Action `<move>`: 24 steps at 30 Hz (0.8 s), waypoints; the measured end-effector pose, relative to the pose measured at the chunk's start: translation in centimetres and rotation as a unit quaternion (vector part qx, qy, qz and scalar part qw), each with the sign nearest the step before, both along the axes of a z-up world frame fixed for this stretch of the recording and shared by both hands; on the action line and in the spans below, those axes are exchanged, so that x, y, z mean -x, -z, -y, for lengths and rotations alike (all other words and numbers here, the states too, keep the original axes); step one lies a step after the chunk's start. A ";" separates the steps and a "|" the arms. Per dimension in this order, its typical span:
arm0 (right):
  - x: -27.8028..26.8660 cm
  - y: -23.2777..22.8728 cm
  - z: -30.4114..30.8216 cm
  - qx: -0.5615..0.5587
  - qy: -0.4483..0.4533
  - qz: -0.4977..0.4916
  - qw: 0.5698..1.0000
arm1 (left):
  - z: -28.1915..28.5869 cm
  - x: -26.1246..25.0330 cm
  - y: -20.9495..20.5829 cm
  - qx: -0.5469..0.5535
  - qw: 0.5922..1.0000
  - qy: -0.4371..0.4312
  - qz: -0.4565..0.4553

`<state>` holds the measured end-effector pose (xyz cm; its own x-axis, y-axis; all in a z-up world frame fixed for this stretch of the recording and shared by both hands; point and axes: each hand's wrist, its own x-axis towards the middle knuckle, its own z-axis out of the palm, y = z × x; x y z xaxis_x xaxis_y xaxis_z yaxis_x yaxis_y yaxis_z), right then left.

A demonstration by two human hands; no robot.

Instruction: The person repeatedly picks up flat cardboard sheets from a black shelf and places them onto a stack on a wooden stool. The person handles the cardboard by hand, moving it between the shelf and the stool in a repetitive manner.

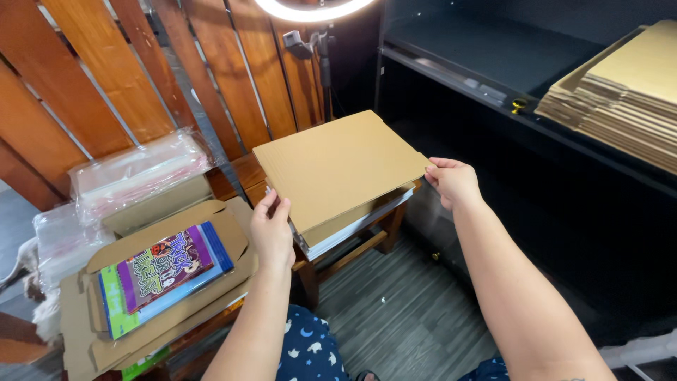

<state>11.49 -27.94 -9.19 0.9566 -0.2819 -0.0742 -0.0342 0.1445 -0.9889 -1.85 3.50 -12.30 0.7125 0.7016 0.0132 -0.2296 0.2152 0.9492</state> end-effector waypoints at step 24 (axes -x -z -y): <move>-7.7 9.1 -2.4 0.246 0.014 -0.040 0.968 | -1.3 -3.9 7.3 -0.193 0.965 0.067 -0.167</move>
<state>19.18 -25.58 -18.33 0.9449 -0.3272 0.0014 -0.1168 -0.3411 -0.9328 2.02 4.76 -19.60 0.8061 0.5917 0.0083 0.1090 -0.1622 0.9807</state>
